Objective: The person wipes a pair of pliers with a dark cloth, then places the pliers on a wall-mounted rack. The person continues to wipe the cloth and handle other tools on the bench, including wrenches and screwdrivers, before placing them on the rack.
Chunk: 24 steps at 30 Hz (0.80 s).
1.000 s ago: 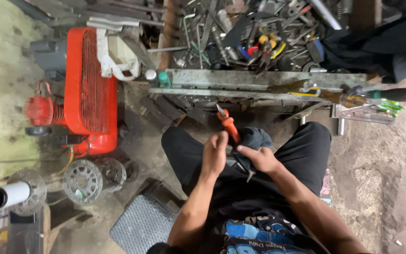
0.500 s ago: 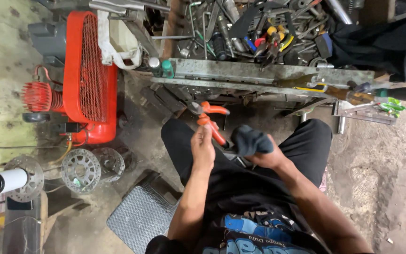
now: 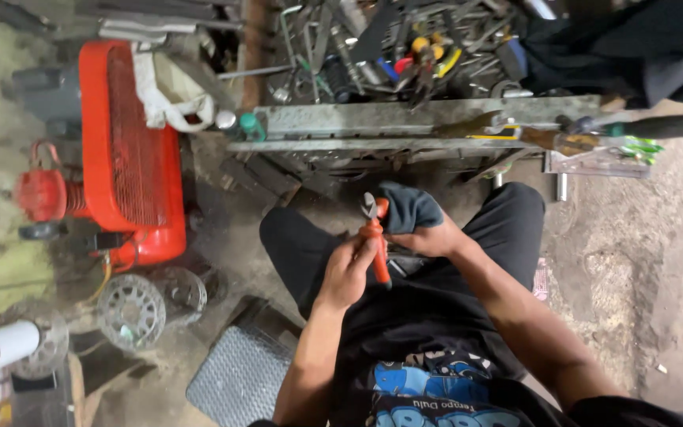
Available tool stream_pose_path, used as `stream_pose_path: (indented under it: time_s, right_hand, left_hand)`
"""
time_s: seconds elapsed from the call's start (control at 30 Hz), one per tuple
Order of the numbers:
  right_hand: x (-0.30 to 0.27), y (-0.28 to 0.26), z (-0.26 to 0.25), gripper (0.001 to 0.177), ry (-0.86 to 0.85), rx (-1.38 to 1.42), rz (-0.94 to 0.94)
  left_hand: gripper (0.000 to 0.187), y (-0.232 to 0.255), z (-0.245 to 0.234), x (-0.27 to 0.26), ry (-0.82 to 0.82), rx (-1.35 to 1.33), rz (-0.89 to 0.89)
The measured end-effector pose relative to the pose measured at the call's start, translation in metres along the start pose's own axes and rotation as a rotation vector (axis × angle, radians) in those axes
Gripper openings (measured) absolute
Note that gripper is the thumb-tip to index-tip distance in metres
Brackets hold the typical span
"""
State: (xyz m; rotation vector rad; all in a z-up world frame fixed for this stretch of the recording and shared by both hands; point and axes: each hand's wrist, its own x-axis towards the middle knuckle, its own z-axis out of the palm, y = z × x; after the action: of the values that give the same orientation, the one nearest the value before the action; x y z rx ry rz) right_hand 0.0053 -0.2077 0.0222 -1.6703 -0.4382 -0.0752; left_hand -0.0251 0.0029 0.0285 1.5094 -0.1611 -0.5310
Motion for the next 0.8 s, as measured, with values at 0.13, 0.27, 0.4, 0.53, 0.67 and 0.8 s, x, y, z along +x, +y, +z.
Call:
stream_pose_path:
  time_s: [0.13,0.27,0.4,0.53,0.67,0.8]
  right_hand:
    - [-0.015,0.029,-0.008,0.033,-0.005,0.059,0.155]
    - [-0.044,0.057,-0.012,0.038,-0.260,0.267,0.257]
    - [-0.063,0.082,-0.014,0.061,-0.394,1.056,0.724]
    - [-0.080,0.100,0.017,0.067,-0.615,1.686,0.546]
    - [-0.071,0.109,0.050,0.074,-0.796,2.233,0.161]
    - [-0.082,0.063,0.033,0.065,-0.457,2.117,0.423]
  left_hand:
    - [0.039,-0.035,-0.007,0.000,-0.057,-0.063,-0.014]
    - [0.033,-0.015,-0.012,-0.015,-0.167,-0.200,-0.257]
    - [0.038,-0.030,-0.028,0.000,-0.198,-0.020,-0.130]
    - [0.042,-0.043,-0.017,0.017,-0.094,0.192,0.203]
    - [0.054,-0.050,-0.012,0.029,-0.117,0.076,0.068]
    - [0.064,-0.030,-0.010,0.031,-0.238,-0.025,0.167]
